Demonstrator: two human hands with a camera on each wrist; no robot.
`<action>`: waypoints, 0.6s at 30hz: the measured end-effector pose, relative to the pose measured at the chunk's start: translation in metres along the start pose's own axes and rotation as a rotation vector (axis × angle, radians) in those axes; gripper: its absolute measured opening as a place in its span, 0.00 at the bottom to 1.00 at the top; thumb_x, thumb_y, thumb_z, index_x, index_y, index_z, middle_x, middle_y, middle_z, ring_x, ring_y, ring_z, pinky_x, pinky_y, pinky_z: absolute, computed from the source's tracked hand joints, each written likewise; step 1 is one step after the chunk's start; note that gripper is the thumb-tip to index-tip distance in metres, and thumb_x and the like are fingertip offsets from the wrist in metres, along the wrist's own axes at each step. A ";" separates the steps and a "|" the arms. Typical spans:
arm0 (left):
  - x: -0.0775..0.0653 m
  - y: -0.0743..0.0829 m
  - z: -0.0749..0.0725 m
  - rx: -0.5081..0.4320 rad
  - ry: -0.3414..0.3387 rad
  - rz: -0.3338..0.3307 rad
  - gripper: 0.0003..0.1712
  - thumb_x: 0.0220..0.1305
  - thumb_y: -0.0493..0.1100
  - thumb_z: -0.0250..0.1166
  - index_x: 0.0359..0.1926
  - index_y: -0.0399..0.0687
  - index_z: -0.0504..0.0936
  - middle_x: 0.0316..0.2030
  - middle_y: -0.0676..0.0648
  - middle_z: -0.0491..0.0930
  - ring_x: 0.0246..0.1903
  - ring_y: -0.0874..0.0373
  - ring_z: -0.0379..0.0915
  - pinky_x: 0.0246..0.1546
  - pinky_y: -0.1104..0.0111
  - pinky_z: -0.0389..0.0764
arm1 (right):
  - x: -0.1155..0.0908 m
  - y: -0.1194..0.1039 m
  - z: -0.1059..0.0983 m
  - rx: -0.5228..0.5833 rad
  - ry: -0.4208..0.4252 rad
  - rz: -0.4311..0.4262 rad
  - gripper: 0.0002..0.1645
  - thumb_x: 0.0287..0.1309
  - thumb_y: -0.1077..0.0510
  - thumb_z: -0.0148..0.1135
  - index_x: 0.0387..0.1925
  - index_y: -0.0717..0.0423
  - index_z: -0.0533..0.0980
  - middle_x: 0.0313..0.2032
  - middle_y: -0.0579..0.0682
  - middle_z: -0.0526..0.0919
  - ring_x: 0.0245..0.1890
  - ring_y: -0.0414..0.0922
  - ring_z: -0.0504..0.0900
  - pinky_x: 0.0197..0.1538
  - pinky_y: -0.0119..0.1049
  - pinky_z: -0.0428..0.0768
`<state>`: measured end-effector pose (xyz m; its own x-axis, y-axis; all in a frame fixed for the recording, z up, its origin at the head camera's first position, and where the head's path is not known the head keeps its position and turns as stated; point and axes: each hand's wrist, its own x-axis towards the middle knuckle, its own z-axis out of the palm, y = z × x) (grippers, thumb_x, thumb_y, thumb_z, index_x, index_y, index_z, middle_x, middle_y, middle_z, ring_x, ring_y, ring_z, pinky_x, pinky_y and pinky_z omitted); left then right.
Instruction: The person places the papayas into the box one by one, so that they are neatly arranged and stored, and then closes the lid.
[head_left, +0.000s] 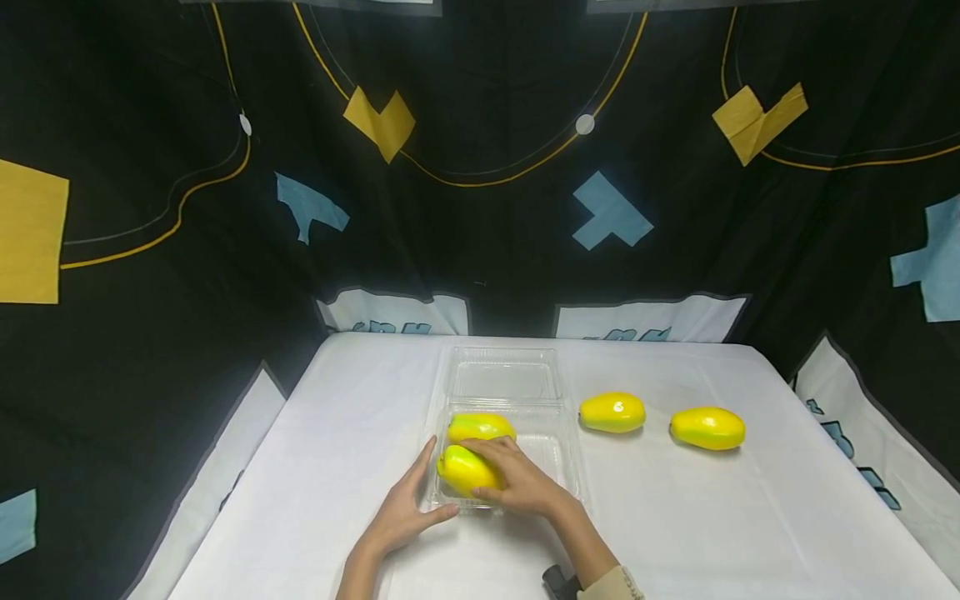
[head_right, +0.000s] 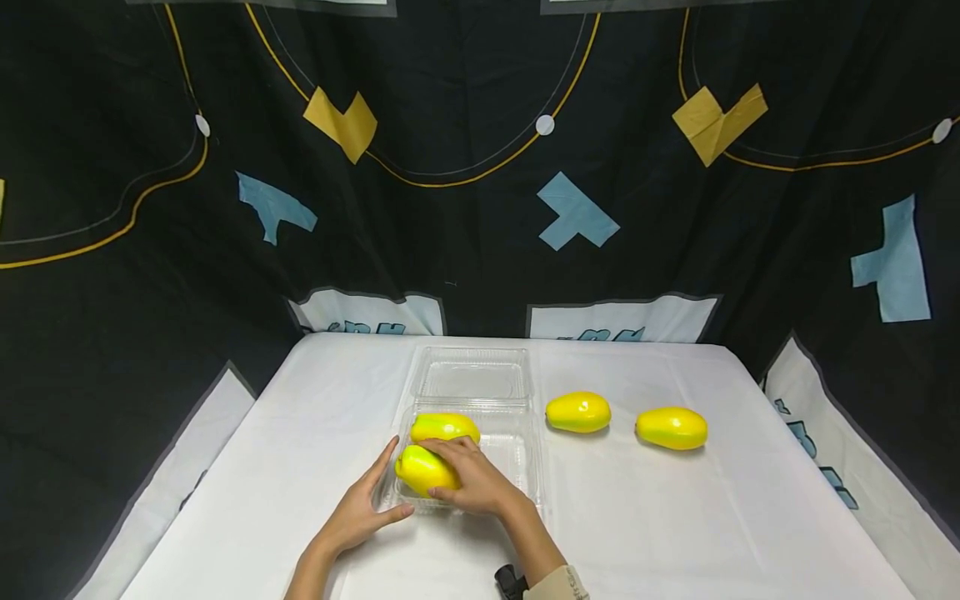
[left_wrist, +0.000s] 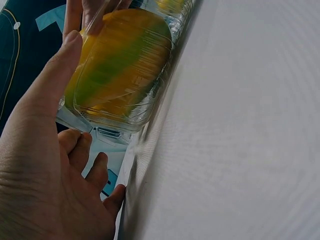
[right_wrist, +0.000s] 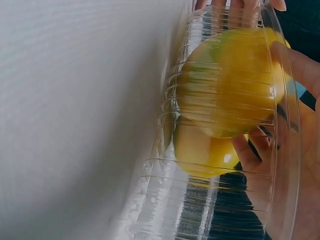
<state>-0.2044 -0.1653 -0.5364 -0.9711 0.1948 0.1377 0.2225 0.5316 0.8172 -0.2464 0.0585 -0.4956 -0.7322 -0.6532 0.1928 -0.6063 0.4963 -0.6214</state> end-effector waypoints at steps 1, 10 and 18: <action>0.000 0.000 0.000 -0.002 0.000 0.003 0.58 0.48 0.59 0.70 0.72 0.64 0.43 0.70 0.46 0.45 0.67 0.40 0.44 0.58 0.36 0.53 | 0.000 0.000 0.000 0.001 0.001 -0.005 0.40 0.54 0.45 0.63 0.67 0.39 0.60 0.64 0.36 0.63 0.60 0.43 0.62 0.59 0.54 0.67; 0.001 0.000 0.001 -0.002 0.001 0.001 0.58 0.48 0.59 0.70 0.72 0.64 0.43 0.70 0.46 0.45 0.66 0.40 0.45 0.58 0.36 0.53 | 0.000 0.001 -0.004 0.011 0.021 -0.045 0.41 0.51 0.45 0.66 0.66 0.42 0.61 0.64 0.38 0.64 0.62 0.44 0.61 0.61 0.54 0.64; 0.001 -0.002 0.001 0.002 0.007 0.004 0.58 0.47 0.60 0.70 0.72 0.63 0.44 0.70 0.45 0.46 0.66 0.40 0.45 0.58 0.37 0.53 | -0.014 0.004 -0.026 0.074 0.122 -0.017 0.41 0.45 0.47 0.71 0.63 0.42 0.67 0.63 0.38 0.65 0.60 0.41 0.61 0.61 0.52 0.65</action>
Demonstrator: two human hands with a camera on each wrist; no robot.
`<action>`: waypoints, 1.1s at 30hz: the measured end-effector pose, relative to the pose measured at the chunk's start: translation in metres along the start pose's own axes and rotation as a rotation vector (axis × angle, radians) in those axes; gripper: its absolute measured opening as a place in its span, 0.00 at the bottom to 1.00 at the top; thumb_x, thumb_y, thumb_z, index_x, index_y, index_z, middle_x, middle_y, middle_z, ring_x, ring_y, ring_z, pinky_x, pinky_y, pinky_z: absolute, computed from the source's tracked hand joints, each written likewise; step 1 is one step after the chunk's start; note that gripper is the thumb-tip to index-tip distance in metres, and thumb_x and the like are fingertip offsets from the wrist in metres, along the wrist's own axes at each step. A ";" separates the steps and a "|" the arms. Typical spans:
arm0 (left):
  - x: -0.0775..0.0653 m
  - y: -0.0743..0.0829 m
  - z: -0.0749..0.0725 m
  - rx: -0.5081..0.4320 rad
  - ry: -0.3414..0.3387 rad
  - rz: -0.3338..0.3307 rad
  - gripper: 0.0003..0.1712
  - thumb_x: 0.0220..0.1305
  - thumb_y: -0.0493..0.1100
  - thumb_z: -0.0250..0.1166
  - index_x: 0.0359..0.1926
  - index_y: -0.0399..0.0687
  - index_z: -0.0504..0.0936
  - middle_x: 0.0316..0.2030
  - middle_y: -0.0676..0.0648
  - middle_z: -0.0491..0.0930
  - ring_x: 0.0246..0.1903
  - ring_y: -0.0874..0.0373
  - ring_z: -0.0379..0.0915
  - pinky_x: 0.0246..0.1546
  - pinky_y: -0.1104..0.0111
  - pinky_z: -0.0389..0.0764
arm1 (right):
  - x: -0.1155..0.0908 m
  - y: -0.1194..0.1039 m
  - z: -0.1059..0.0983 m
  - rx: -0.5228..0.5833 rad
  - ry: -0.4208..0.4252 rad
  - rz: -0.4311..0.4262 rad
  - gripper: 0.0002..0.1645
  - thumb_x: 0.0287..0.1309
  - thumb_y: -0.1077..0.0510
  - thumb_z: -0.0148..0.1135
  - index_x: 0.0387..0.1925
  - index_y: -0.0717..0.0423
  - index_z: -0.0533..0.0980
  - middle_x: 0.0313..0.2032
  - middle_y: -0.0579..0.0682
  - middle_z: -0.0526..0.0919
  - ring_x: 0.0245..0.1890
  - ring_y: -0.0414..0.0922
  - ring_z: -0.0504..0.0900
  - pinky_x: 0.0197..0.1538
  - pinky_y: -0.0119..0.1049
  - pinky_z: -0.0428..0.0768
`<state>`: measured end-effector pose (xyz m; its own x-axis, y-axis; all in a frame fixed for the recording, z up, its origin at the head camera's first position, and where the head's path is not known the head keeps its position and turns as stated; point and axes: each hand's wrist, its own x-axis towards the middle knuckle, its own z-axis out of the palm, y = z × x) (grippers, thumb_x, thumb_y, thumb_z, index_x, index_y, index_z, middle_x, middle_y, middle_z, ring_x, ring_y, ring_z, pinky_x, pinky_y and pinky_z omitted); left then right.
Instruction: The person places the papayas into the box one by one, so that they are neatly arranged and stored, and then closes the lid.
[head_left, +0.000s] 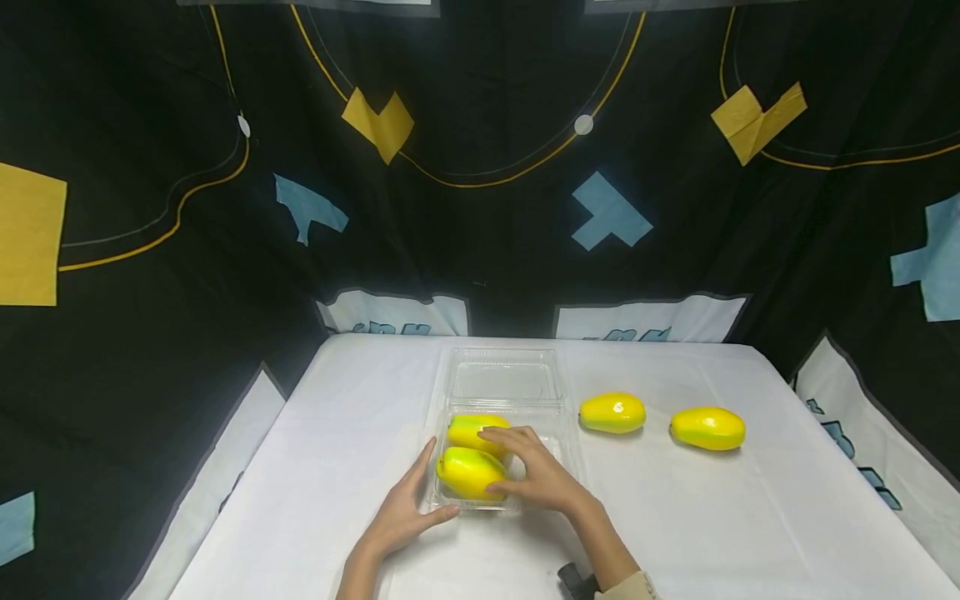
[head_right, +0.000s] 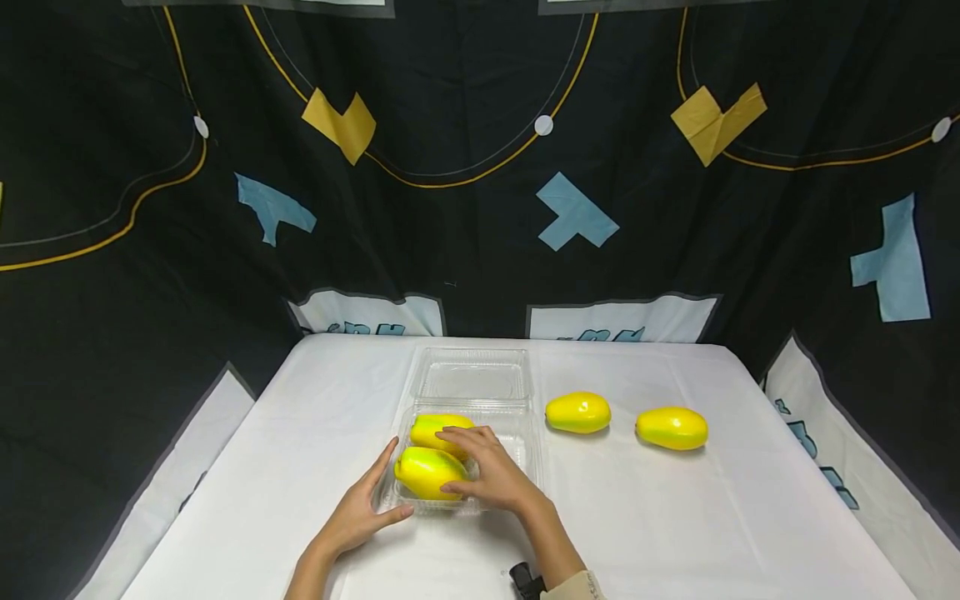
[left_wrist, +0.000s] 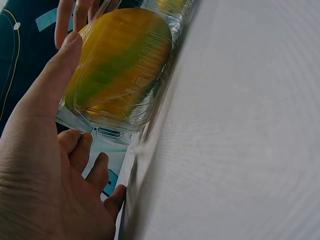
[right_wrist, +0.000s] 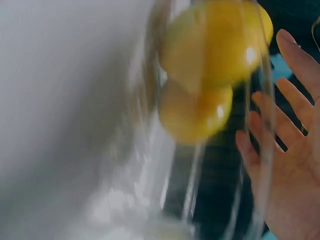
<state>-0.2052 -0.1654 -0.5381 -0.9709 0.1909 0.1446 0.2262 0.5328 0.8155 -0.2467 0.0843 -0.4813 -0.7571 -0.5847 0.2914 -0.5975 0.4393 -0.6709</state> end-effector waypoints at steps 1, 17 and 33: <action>0.000 0.000 0.000 -0.001 0.000 0.002 0.58 0.47 0.59 0.70 0.72 0.63 0.44 0.70 0.45 0.47 0.66 0.40 0.45 0.58 0.37 0.53 | -0.003 0.002 -0.005 -0.002 0.022 0.010 0.40 0.45 0.47 0.71 0.62 0.41 0.67 0.63 0.38 0.66 0.60 0.41 0.61 0.61 0.52 0.65; 0.000 0.002 0.000 -0.002 0.001 -0.009 0.58 0.47 0.58 0.70 0.72 0.62 0.43 0.71 0.45 0.45 0.67 0.41 0.44 0.60 0.39 0.51 | -0.068 0.084 -0.125 -0.277 0.455 0.053 0.35 0.42 0.65 0.72 0.56 0.53 0.73 0.58 0.54 0.71 0.56 0.53 0.64 0.56 0.58 0.65; 0.000 -0.001 0.001 0.007 0.006 -0.002 0.58 0.47 0.58 0.71 0.72 0.64 0.43 0.70 0.45 0.46 0.67 0.41 0.44 0.59 0.38 0.52 | -0.121 0.154 -0.191 -0.316 0.357 0.295 0.41 0.47 0.53 0.71 0.62 0.59 0.65 0.63 0.66 0.61 0.64 0.66 0.50 0.59 0.70 0.45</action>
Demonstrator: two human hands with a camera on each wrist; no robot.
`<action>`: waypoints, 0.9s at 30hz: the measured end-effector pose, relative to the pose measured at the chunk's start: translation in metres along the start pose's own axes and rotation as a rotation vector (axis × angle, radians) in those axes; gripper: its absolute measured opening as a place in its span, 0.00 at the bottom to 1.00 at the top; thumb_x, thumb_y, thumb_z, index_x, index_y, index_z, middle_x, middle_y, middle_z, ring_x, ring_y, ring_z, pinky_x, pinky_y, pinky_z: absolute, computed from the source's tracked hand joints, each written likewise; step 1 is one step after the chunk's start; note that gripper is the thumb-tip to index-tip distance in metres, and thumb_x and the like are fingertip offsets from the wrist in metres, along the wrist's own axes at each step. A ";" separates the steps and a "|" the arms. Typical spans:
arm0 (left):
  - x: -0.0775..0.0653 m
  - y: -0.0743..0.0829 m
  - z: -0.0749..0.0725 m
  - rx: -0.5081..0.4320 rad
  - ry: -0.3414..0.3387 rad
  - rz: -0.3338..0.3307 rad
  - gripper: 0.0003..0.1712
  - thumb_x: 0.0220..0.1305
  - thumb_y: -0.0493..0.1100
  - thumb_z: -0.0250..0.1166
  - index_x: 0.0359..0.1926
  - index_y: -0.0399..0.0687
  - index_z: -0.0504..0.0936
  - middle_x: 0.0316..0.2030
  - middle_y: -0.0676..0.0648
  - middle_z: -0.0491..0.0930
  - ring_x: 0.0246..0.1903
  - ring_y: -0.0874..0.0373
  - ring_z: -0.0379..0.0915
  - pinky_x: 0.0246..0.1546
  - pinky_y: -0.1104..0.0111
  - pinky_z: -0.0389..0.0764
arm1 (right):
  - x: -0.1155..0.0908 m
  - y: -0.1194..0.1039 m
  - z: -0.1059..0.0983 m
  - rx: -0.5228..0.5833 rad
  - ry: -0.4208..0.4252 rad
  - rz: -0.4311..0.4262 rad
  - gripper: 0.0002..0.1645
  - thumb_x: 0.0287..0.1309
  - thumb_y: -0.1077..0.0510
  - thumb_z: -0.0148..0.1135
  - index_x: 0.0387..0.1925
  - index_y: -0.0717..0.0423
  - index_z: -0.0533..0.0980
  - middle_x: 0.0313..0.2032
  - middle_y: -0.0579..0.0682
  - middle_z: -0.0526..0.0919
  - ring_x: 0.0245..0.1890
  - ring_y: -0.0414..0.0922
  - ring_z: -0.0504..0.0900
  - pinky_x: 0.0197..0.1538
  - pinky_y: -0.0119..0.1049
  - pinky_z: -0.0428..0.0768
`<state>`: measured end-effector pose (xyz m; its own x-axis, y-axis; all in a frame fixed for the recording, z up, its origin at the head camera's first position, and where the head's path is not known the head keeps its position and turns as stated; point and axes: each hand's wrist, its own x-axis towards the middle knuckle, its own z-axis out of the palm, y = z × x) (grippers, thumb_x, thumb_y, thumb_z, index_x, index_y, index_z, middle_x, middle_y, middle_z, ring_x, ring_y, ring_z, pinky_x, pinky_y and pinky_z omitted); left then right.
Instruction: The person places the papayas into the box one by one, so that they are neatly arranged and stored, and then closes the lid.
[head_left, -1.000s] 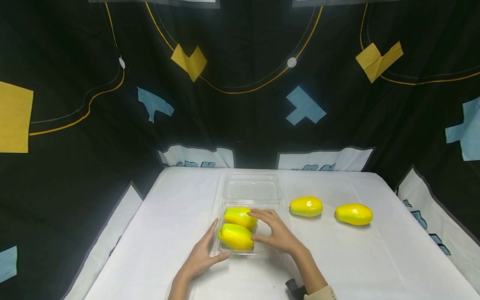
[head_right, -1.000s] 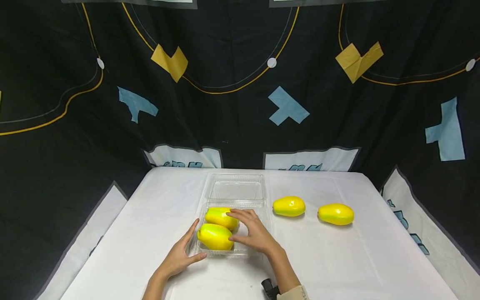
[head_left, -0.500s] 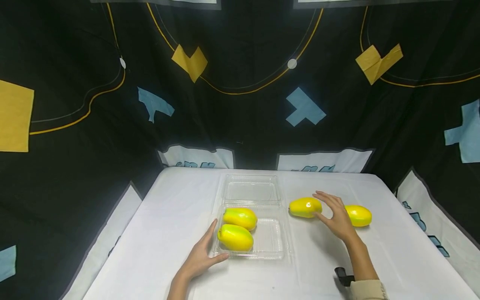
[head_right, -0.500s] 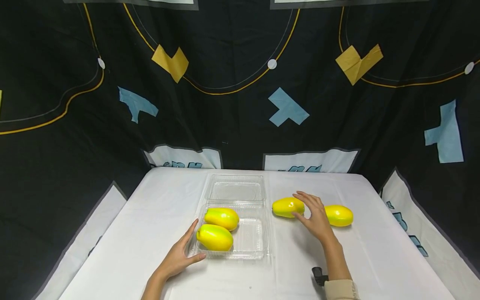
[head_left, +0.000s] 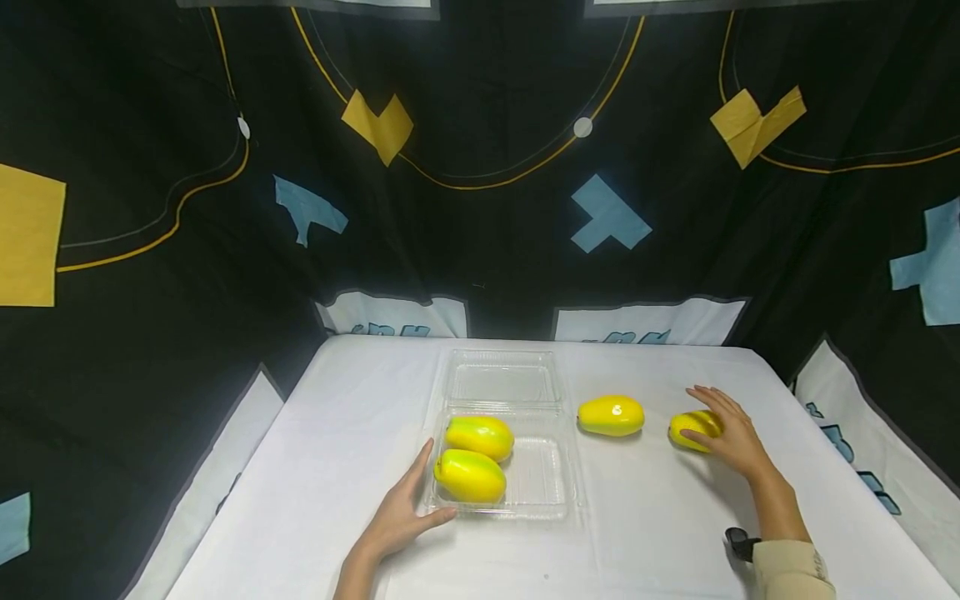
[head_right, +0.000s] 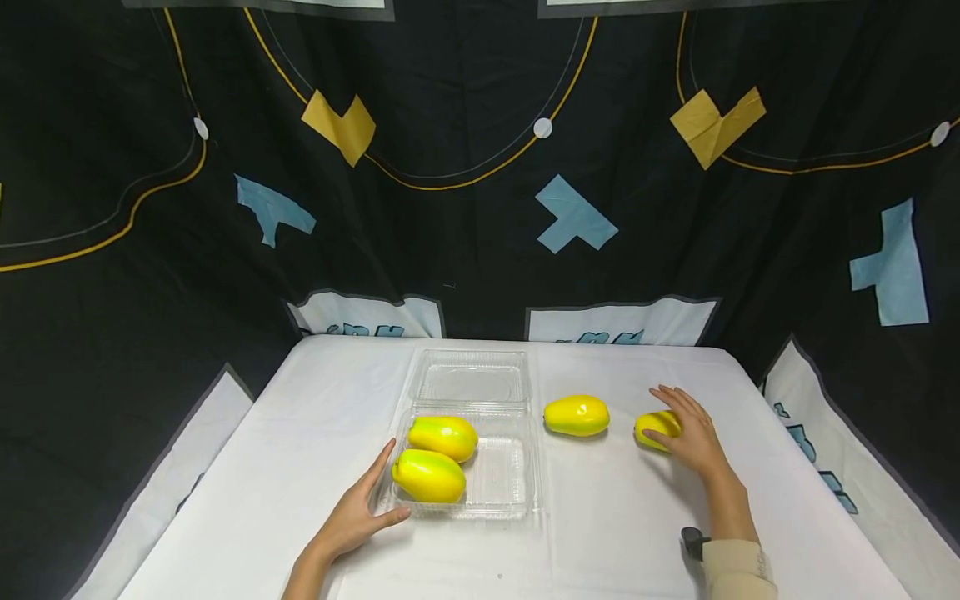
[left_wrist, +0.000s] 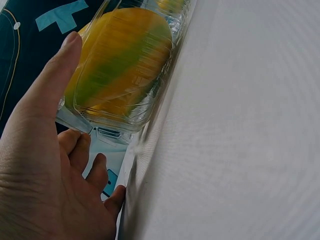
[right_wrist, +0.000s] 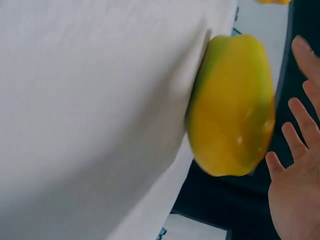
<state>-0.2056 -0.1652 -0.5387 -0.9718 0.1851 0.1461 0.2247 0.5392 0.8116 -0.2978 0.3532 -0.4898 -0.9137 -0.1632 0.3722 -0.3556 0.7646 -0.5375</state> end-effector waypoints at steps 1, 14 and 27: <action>0.000 0.000 0.000 -0.002 0.000 -0.002 0.58 0.47 0.58 0.71 0.72 0.64 0.43 0.70 0.45 0.46 0.67 0.41 0.44 0.59 0.38 0.52 | 0.000 0.003 -0.001 0.000 -0.015 0.010 0.42 0.46 0.52 0.71 0.62 0.59 0.65 0.63 0.66 0.61 0.64 0.66 0.50 0.59 0.71 0.46; 0.001 0.000 0.000 -0.011 -0.011 -0.023 0.58 0.48 0.58 0.70 0.72 0.64 0.43 0.70 0.43 0.45 0.67 0.40 0.44 0.59 0.37 0.50 | -0.010 0.023 0.003 -0.074 -0.092 0.020 0.42 0.42 0.53 0.73 0.60 0.60 0.67 0.62 0.66 0.61 0.60 0.69 0.53 0.56 0.72 0.48; 0.000 0.001 0.000 -0.018 -0.004 -0.023 0.58 0.47 0.59 0.70 0.72 0.64 0.44 0.70 0.45 0.46 0.67 0.40 0.44 0.59 0.36 0.51 | -0.016 0.026 -0.001 -0.098 -0.066 0.022 0.41 0.42 0.69 0.69 0.61 0.60 0.65 0.58 0.69 0.63 0.55 0.68 0.58 0.52 0.69 0.55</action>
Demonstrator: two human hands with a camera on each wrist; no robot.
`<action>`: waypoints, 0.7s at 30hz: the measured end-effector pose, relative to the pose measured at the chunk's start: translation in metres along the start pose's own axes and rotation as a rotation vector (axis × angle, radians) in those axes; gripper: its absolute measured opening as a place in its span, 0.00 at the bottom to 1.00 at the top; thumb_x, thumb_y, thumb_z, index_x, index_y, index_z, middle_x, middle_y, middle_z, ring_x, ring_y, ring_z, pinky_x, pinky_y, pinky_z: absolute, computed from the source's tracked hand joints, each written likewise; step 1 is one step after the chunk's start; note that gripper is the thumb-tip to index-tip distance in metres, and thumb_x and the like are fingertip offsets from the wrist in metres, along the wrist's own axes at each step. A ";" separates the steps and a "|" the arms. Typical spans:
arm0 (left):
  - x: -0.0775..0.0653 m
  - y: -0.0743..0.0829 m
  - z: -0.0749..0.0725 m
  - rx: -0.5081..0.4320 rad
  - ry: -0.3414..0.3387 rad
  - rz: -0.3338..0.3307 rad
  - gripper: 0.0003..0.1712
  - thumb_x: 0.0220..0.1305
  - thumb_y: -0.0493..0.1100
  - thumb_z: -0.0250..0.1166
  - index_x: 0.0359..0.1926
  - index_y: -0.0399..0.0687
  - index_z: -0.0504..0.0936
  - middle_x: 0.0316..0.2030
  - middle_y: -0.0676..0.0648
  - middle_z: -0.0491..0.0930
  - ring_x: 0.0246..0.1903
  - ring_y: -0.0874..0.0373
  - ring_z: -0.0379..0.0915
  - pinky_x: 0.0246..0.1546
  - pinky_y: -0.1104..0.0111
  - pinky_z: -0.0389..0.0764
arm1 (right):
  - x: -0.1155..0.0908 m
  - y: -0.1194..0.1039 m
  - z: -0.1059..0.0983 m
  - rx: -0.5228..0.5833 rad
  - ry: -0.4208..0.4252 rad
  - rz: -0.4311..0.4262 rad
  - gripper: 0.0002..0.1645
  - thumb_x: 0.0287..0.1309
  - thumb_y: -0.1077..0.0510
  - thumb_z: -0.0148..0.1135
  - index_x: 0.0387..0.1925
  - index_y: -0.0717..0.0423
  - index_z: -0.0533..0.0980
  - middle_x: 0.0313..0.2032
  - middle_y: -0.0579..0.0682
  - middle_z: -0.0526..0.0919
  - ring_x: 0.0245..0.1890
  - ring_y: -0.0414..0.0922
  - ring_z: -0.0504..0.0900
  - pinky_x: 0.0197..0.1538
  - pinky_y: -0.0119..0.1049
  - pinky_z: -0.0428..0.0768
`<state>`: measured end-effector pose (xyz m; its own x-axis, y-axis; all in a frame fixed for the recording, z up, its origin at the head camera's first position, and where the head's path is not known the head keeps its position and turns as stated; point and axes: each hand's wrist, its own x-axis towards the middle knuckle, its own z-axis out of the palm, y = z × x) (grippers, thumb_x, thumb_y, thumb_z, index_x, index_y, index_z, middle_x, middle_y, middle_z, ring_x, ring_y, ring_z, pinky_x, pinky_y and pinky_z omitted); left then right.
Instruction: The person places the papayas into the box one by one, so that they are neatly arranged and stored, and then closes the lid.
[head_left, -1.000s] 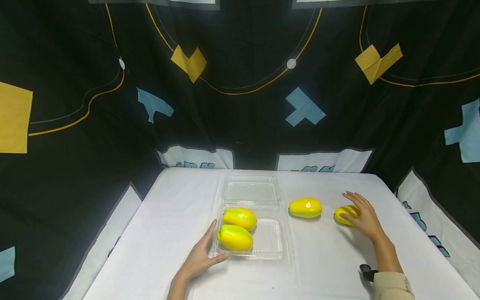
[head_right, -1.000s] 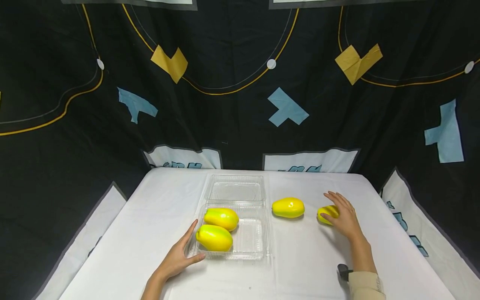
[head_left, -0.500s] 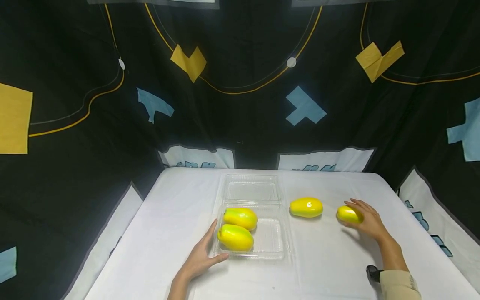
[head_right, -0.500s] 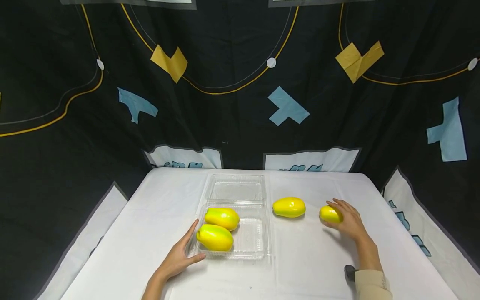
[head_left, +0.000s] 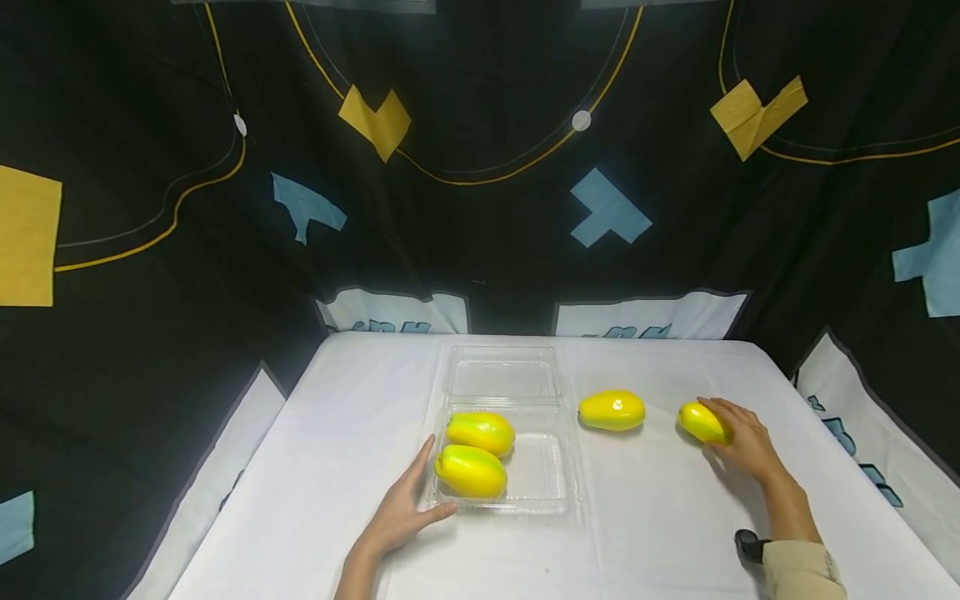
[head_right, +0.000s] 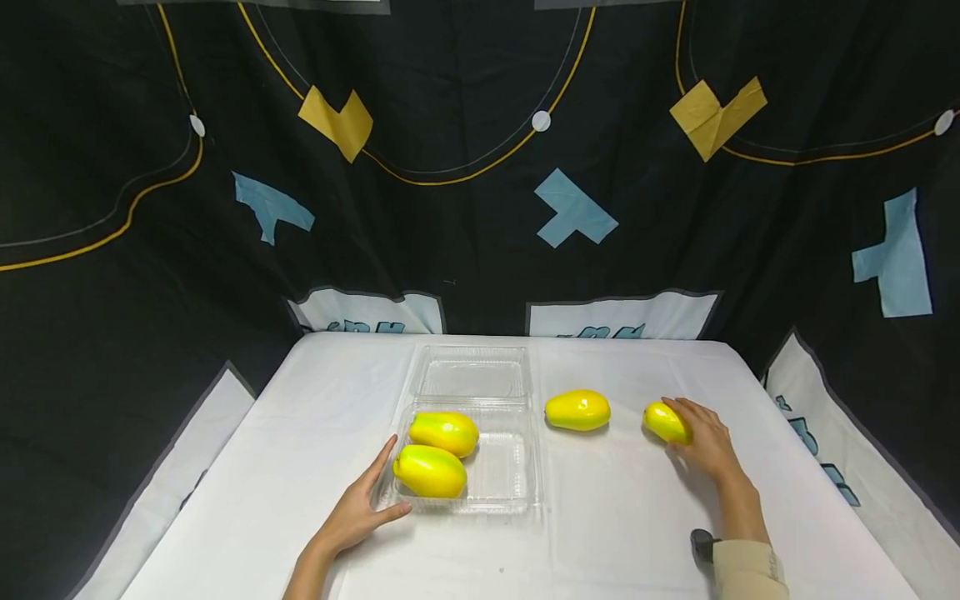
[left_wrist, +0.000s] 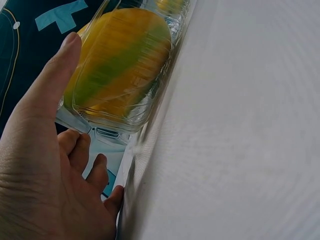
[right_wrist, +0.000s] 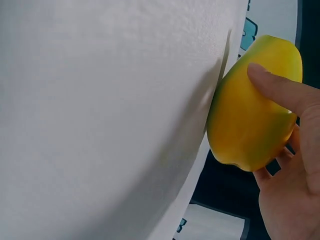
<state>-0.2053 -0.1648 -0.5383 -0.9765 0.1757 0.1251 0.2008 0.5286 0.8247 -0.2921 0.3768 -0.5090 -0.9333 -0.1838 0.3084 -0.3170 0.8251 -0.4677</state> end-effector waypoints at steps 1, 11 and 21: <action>0.000 0.000 0.000 -0.001 -0.001 -0.004 0.58 0.47 0.60 0.70 0.72 0.65 0.44 0.70 0.46 0.46 0.67 0.41 0.43 0.59 0.37 0.51 | -0.001 -0.001 0.000 0.000 0.005 0.003 0.41 0.43 0.67 0.69 0.61 0.60 0.65 0.58 0.69 0.64 0.54 0.67 0.59 0.51 0.68 0.56; 0.001 -0.002 0.001 -0.001 0.001 0.002 0.58 0.47 0.60 0.70 0.72 0.63 0.43 0.70 0.44 0.46 0.67 0.40 0.44 0.58 0.36 0.51 | -0.010 -0.025 0.000 0.052 -0.020 0.129 0.47 0.47 0.48 0.71 0.65 0.60 0.61 0.57 0.70 0.66 0.50 0.64 0.65 0.50 0.69 0.62; 0.000 0.000 0.000 -0.018 -0.005 0.006 0.58 0.48 0.58 0.70 0.72 0.64 0.43 0.71 0.45 0.45 0.67 0.40 0.43 0.59 0.36 0.50 | -0.014 -0.071 -0.001 0.085 0.080 0.144 0.50 0.47 0.40 0.68 0.67 0.54 0.59 0.58 0.67 0.67 0.49 0.62 0.67 0.46 0.64 0.71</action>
<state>-0.2053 -0.1650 -0.5385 -0.9748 0.1834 0.1272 0.2053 0.5126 0.8338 -0.2570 0.3212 -0.4794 -0.9549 -0.0213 0.2963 -0.1974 0.7909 -0.5792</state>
